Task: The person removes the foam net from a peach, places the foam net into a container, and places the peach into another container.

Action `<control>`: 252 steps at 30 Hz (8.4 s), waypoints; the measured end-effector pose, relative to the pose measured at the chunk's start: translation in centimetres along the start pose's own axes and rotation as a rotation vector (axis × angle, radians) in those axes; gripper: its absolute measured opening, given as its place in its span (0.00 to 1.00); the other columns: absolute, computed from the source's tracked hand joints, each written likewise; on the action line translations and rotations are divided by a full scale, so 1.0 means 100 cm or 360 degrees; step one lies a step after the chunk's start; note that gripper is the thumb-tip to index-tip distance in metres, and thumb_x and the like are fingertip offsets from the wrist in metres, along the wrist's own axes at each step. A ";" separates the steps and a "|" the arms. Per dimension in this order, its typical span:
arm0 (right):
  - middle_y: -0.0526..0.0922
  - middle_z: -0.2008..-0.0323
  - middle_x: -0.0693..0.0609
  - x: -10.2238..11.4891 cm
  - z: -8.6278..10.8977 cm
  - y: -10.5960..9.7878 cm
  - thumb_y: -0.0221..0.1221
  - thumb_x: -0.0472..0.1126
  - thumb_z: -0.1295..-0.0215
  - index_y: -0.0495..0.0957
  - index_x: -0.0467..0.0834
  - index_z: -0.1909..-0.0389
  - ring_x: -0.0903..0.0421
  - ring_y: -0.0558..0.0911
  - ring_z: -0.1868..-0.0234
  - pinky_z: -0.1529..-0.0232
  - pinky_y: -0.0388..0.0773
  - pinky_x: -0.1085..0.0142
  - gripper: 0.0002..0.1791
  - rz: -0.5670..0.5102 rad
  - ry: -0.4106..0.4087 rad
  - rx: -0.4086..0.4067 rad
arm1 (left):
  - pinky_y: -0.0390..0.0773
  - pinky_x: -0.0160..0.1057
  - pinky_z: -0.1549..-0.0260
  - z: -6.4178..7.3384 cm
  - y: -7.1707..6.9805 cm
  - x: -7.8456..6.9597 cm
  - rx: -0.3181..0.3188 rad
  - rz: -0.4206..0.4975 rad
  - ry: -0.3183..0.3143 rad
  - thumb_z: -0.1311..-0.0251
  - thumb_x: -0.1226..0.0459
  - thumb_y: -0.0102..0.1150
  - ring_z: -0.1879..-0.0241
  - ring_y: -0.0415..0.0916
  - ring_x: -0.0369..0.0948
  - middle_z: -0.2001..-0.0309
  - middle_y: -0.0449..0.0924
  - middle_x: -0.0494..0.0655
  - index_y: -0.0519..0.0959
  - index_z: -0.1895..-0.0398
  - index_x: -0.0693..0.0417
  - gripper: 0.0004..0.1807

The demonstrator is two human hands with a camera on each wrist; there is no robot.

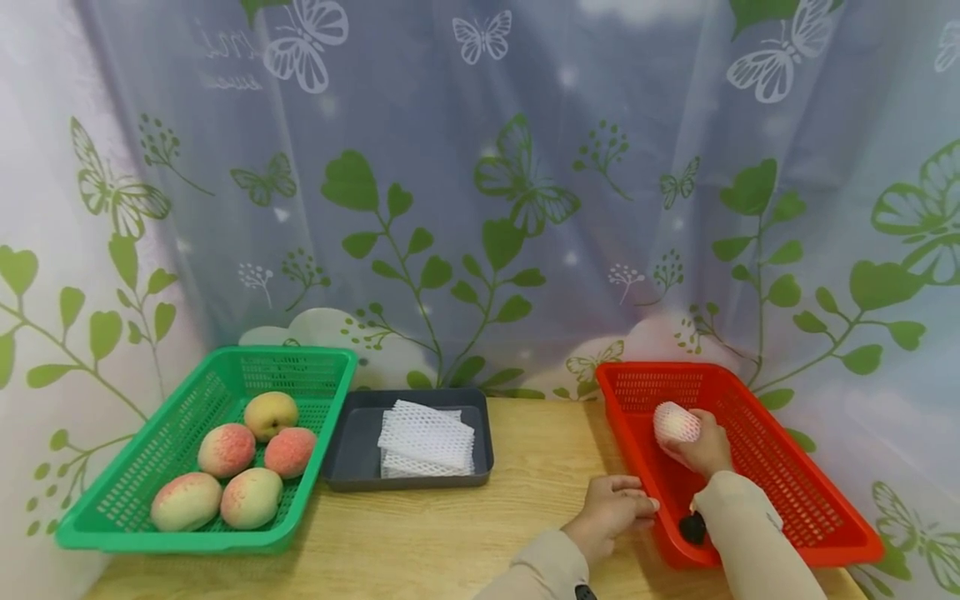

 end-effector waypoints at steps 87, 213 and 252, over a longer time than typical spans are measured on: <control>0.68 0.37 0.40 0.178 0.130 0.082 0.68 0.36 0.45 0.64 0.48 0.33 0.45 0.73 0.47 0.56 0.80 0.64 0.38 -0.0961 -0.0596 0.0645 | 0.76 0.40 0.49 0.026 -0.160 -0.089 0.0637 -0.0094 0.0254 0.41 0.64 0.65 0.46 0.73 0.42 0.38 0.69 0.55 0.58 0.29 0.57 0.39; 0.73 0.39 0.39 0.157 0.123 0.102 0.64 0.42 0.38 0.71 0.37 0.38 0.40 0.70 0.37 0.41 0.72 0.49 0.28 -0.0895 -0.0271 0.0457 | 0.78 0.36 0.50 0.080 -0.322 -0.111 -0.0252 -0.0732 0.0396 0.40 0.59 0.64 0.44 0.74 0.46 0.41 0.73 0.62 0.69 0.36 0.64 0.32; 0.74 0.41 0.38 0.162 0.127 0.131 0.65 0.42 0.40 0.72 0.38 0.40 0.36 0.68 0.37 0.42 0.72 0.45 0.28 -0.0869 -0.0311 0.0560 | 0.78 0.40 0.49 0.074 -0.294 -0.086 -0.0076 -0.0745 0.0420 0.41 0.64 0.64 0.42 0.71 0.59 0.42 0.72 0.69 0.69 0.39 0.73 0.30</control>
Point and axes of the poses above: each hand's wrist, its own z-axis away from the middle knuckle, its own y-axis out of the palm, x = y × z, the point moved 6 cm from there along -z, towards the middle knuckle
